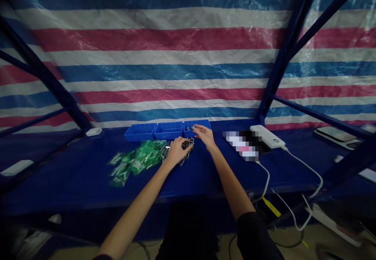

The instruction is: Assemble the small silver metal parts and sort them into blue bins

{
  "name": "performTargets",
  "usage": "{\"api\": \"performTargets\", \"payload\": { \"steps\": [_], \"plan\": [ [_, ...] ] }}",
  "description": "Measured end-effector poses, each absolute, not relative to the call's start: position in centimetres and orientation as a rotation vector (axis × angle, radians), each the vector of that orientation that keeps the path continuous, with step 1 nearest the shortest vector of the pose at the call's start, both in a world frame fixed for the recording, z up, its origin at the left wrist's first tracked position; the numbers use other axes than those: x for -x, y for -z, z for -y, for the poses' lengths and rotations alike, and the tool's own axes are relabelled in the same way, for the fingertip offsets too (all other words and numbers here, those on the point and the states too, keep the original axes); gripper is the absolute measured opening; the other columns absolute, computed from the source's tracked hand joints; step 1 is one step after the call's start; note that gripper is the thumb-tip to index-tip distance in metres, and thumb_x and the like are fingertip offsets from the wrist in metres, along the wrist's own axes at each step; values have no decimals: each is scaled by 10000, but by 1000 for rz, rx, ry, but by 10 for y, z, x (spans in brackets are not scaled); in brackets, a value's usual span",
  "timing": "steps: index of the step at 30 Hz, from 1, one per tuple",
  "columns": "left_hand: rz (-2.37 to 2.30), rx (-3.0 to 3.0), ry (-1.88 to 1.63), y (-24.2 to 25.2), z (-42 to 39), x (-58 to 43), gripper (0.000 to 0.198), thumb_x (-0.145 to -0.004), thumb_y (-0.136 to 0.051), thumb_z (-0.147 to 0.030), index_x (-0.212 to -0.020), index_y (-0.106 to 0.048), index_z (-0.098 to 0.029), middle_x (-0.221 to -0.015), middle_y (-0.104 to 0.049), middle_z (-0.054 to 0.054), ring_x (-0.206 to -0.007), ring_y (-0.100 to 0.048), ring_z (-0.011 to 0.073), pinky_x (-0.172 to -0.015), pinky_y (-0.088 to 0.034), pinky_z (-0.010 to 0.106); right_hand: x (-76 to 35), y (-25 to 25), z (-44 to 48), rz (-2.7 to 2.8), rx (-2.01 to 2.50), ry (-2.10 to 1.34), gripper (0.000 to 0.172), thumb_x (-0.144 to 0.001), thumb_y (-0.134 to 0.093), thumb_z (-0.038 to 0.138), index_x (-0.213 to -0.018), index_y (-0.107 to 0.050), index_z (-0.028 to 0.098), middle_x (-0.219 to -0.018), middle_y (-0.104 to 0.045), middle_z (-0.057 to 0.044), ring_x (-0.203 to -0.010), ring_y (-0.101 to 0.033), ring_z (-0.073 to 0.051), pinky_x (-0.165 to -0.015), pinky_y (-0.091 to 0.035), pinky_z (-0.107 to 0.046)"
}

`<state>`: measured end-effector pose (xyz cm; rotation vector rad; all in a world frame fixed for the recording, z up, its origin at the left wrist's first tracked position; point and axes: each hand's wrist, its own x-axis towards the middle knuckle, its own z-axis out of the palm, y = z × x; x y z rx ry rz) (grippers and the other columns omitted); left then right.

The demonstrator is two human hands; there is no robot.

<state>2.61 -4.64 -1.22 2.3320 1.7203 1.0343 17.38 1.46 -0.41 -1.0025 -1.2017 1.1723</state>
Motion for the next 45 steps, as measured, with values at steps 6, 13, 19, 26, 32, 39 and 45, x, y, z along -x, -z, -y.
{"api": "performTargets", "payload": {
  "steps": [6,13,19,26,32,39,45],
  "plan": [
    [-1746,-2502,-694,14,48,-30,188,-816,-530,-331,-916,-650,-227,-996,-612,41,-945,-513,221,-797,-347,361,-175,15,-17,1637,1109,-912,321,-679,-640,361,-929,-696,167,-897,-707,-60,-716,-655,-167,-576,-517,-240],
    [-1769,-2477,-681,11,49,-29,167,-817,-523,-309,-885,-655,-233,-971,-618,38,-941,-519,216,-791,-340,352,-181,27,-15,1936,1391,-570,121,-652,-675,313,-733,-722,236,-744,-716,-9,-732,-665,-173,-631,-486,-227],
    [-1746,-2281,-970,12,47,-28,152,-818,-514,-290,-876,-630,-210,-825,-634,24,-833,-567,183,-745,-375,313,-179,25,-16,1842,1340,-669,125,-650,-680,306,-693,-714,194,-681,-701,-41,-699,-663,-189,-603,-490,-238],
    [-1532,-1973,-1422,17,36,-25,183,-808,-534,-348,-885,-583,-189,-760,-616,6,-694,-575,126,-659,-423,238,-165,16,-11,1575,1088,-1192,239,-707,-638,337,-858,-687,158,-684,-662,-33,-613,-602,-125,-492,-472,-200],
    [-1456,-1922,-1558,13,35,-24,150,-763,-601,-305,-852,-610,-185,-756,-602,1,-630,-536,107,-643,-431,229,-162,8,-6,1403,1044,-1394,277,-738,-624,308,-989,-657,197,-743,-647,-13,-648,-580,-91,-521,-455,-166],
    [-1452,-1965,-1650,10,37,-22,136,-821,-531,-260,-865,-633,-181,-782,-600,26,-696,-544,130,-687,-431,254,-162,4,-3,1357,946,-1587,275,-777,-594,295,-1043,-629,234,-837,-651,-7,-656,-582,-71,-551,-453,-159],
    [-1474,-1955,-1650,12,37,-23,178,-851,-477,-254,-835,-633,-170,-802,-596,40,-757,-555,146,-711,-430,266,-160,3,-1,1358,907,-1668,339,-771,-613,296,-1106,-594,244,-823,-645,-2,-664,-579,-75,-561,-455,-162]
  ]
}}
